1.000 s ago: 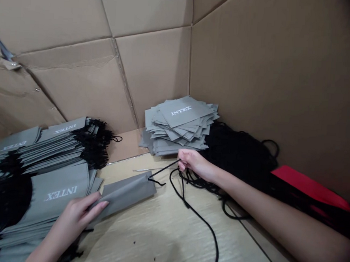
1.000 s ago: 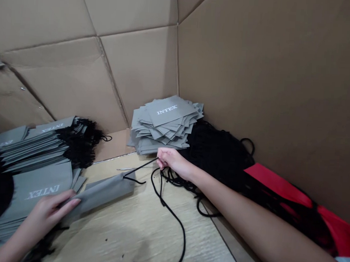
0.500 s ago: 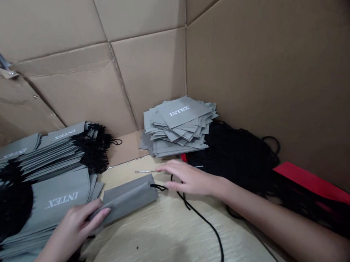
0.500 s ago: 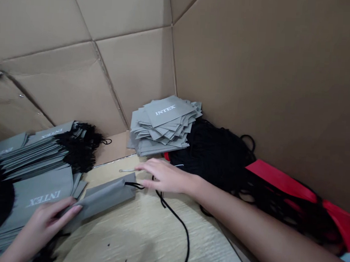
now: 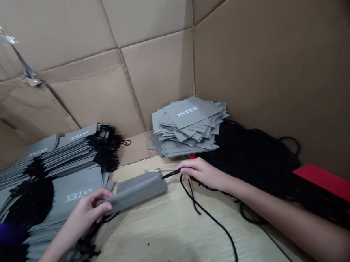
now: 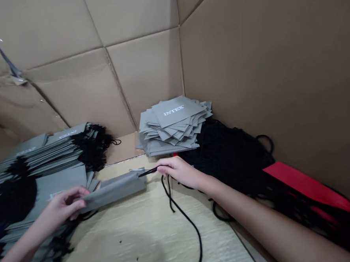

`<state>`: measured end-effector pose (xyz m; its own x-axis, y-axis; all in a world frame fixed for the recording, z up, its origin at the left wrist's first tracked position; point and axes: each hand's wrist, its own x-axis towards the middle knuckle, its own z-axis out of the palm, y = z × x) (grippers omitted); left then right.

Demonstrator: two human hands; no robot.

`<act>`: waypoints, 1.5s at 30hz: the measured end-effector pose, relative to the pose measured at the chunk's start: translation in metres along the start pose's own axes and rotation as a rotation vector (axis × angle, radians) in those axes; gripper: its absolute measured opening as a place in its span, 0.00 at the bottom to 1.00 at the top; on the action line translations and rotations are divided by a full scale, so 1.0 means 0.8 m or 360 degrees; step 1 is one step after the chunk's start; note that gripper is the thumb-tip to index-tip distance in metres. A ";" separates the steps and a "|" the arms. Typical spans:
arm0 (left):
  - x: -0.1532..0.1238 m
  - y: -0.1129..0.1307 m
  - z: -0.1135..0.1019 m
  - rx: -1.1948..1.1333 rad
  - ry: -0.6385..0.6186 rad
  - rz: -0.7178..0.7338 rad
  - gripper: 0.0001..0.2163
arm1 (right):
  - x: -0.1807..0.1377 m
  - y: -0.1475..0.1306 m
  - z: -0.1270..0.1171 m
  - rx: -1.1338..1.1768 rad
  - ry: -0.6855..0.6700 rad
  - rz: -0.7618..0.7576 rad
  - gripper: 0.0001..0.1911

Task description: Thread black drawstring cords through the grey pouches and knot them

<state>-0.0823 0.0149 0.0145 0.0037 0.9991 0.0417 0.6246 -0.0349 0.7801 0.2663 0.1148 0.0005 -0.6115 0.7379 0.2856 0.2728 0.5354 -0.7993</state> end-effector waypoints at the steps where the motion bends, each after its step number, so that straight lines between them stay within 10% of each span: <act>1: 0.001 0.000 0.001 -0.0097 -0.0016 -0.0031 0.12 | 0.000 -0.001 0.000 0.0052 0.0041 0.0031 0.15; 14: 0.015 -0.020 0.017 -0.0629 0.0352 -0.0185 0.19 | 0.005 0.001 0.004 0.0216 0.0206 0.0231 0.25; 27: 0.016 -0.021 0.014 0.0284 0.0641 0.0175 0.10 | 0.008 0.003 0.009 0.0463 0.0306 0.0268 0.16; 31: 0.009 0.012 0.044 0.0747 0.0776 0.0604 0.15 | 0.005 -0.008 0.014 0.0517 0.0311 0.0223 0.17; 39: 0.025 0.124 0.165 0.1276 0.0073 0.0733 0.17 | -0.005 -0.027 0.018 0.0476 0.0440 0.0060 0.13; 45: 0.045 0.115 0.171 0.1396 0.0178 0.0604 0.11 | 0.000 -0.009 0.008 0.0771 0.0685 0.0273 0.08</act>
<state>0.0819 0.0512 0.0027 0.2795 0.9154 0.2896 0.9591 -0.2801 -0.0402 0.2595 0.1078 0.0027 -0.2109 0.9480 0.2384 -0.0857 0.2250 -0.9706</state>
